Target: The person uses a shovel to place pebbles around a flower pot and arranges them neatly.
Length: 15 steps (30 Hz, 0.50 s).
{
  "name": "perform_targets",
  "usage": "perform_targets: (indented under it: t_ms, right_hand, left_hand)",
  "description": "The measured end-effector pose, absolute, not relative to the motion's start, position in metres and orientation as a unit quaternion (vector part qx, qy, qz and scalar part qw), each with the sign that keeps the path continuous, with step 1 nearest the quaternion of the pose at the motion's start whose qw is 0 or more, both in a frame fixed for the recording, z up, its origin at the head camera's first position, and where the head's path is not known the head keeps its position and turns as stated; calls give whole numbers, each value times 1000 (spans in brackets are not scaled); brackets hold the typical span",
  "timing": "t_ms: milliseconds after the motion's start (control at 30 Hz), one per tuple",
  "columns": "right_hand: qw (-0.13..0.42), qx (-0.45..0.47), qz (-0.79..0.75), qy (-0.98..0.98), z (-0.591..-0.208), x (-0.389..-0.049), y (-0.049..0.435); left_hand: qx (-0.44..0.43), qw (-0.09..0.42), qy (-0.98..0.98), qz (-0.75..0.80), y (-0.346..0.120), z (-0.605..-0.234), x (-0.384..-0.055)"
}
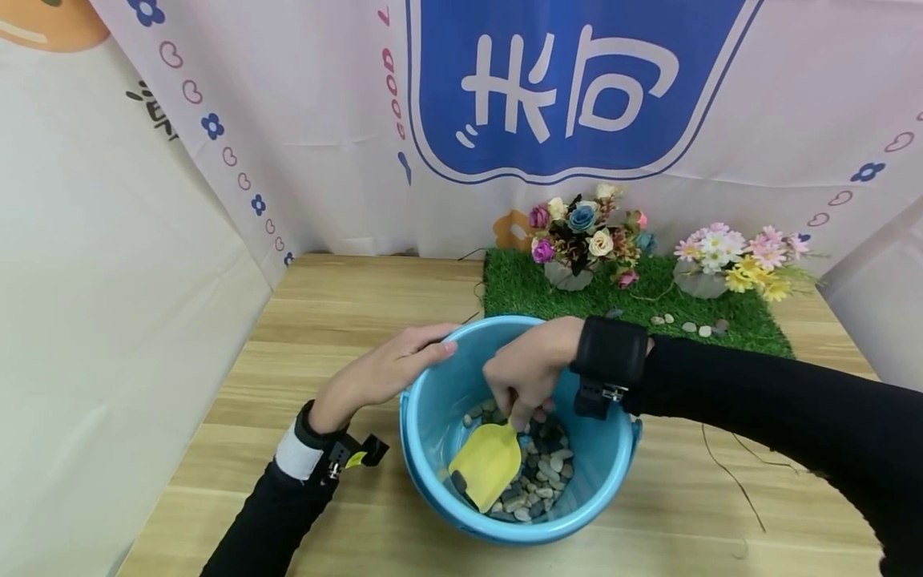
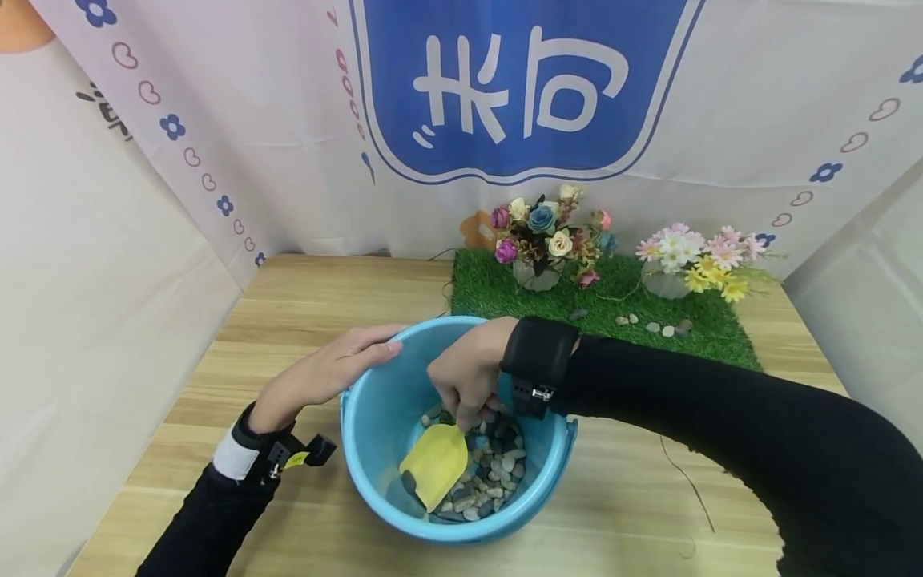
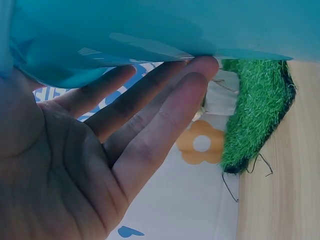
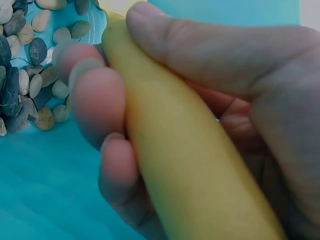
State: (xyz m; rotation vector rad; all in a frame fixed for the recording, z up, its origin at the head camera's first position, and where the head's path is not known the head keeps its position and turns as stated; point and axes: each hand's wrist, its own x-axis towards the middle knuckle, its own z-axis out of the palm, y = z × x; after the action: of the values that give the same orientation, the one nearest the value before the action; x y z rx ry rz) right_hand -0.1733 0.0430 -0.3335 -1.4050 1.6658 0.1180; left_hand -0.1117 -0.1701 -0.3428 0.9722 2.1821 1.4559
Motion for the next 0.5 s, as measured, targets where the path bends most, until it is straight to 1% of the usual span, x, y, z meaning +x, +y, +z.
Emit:
perform_targets:
  t_ms: [133,267,333,500]
  right_hand:
    - [454,-586,35,670,-337,-178,48]
    - [445,-597,28,667,-329,-175,50]
    - [431,-605,26,669,-322,-173,52]
    - [422,-597,5,682,-287,-159,56]
  left_hand:
    - [340,171,771,510,-167,-334,-108]
    - [336,175,769,515,-164,-320,-101]
    - [335,178,767,518,-163,-314,-99]
    - [337,181,766,516,-161,-310,-98]
